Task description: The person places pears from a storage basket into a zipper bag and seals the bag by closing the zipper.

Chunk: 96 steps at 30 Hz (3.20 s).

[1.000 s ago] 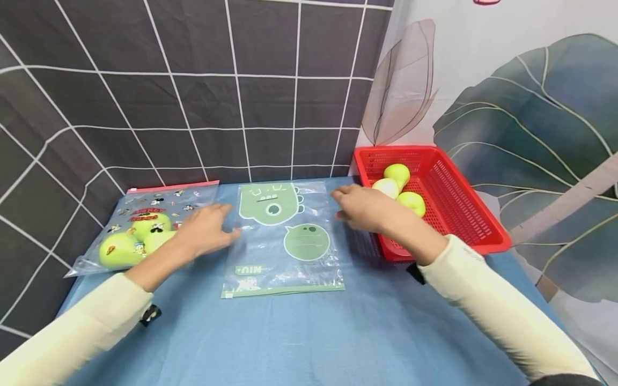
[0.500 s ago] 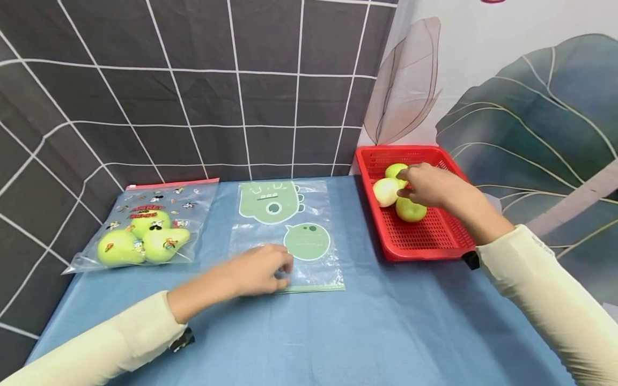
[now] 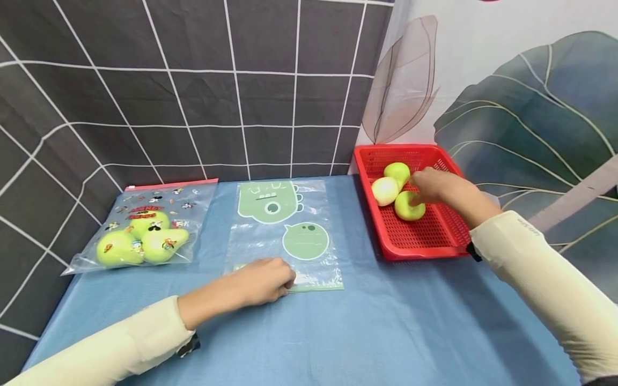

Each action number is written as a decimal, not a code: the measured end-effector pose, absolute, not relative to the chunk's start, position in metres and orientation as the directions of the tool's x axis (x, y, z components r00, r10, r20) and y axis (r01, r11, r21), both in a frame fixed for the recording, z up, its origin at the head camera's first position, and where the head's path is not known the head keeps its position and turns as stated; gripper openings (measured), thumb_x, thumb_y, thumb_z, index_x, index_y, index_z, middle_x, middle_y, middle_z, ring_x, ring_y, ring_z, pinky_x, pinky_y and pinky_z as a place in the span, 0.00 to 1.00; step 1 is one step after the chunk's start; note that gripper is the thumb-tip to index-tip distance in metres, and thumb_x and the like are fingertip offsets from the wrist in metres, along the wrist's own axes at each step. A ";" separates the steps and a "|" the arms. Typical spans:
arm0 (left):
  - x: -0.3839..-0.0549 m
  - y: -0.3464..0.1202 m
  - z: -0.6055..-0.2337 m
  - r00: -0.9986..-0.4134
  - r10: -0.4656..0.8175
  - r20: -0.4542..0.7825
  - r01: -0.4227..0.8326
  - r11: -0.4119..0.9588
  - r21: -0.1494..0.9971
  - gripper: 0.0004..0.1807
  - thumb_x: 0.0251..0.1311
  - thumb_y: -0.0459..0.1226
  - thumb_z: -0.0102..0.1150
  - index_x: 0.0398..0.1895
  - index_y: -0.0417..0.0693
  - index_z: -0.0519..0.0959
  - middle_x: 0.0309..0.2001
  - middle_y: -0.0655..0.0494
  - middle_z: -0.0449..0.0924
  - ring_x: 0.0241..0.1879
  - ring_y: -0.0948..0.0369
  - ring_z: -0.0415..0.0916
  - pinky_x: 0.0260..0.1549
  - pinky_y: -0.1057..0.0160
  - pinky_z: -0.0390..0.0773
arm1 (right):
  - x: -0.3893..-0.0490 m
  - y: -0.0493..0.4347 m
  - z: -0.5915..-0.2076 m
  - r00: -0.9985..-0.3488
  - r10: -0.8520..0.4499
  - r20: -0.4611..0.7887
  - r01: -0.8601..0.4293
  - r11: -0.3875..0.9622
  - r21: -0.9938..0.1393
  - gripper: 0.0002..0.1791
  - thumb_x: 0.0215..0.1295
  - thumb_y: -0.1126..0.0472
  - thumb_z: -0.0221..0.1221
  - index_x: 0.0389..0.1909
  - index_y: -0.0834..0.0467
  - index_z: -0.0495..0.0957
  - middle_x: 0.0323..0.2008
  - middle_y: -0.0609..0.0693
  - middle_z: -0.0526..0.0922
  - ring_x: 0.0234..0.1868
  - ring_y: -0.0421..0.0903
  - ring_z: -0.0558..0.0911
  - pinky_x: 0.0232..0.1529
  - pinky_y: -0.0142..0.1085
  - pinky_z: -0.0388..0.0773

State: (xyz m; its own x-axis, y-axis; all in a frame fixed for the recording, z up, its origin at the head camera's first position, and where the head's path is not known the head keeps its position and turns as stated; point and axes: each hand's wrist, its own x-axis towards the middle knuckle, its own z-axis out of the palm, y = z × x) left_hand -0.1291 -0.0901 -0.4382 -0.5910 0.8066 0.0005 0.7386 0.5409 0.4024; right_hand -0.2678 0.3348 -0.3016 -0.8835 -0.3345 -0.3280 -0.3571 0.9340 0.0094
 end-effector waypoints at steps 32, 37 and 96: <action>-0.158 -0.093 -0.496 -0.546 0.835 0.068 0.813 0.509 0.283 0.20 0.62 0.31 0.67 0.19 0.65 0.73 0.17 0.75 0.66 0.17 0.71 0.58 0.17 0.74 0.63 | -0.278 0.316 -0.302 -0.844 -0.357 -0.401 -0.429 0.897 0.106 0.17 0.59 0.59 0.82 0.40 0.63 0.85 0.34 0.56 0.86 0.40 0.55 0.82 0.50 0.53 0.92; -0.158 -0.094 -0.497 -0.552 0.831 0.061 0.819 0.527 0.228 0.18 0.64 0.34 0.68 0.22 0.65 0.74 0.20 0.73 0.69 0.19 0.69 0.62 0.20 0.71 0.68 | -0.279 0.315 -0.302 -0.852 -0.337 -0.401 -0.410 0.906 0.109 0.21 0.57 0.59 0.83 0.44 0.65 0.85 0.39 0.59 0.86 0.45 0.58 0.82 0.55 0.57 0.92; -0.171 -0.062 -0.199 -0.986 0.152 0.060 0.137 0.568 0.811 0.10 0.69 0.30 0.62 0.37 0.39 0.94 0.23 0.47 0.91 0.19 0.56 0.91 0.27 0.58 0.96 | -0.264 0.328 -0.261 -0.906 -0.354 -0.231 -0.378 0.923 0.071 0.15 0.61 0.54 0.78 0.26 0.58 0.84 0.25 0.49 0.78 0.30 0.47 0.74 0.30 0.38 0.72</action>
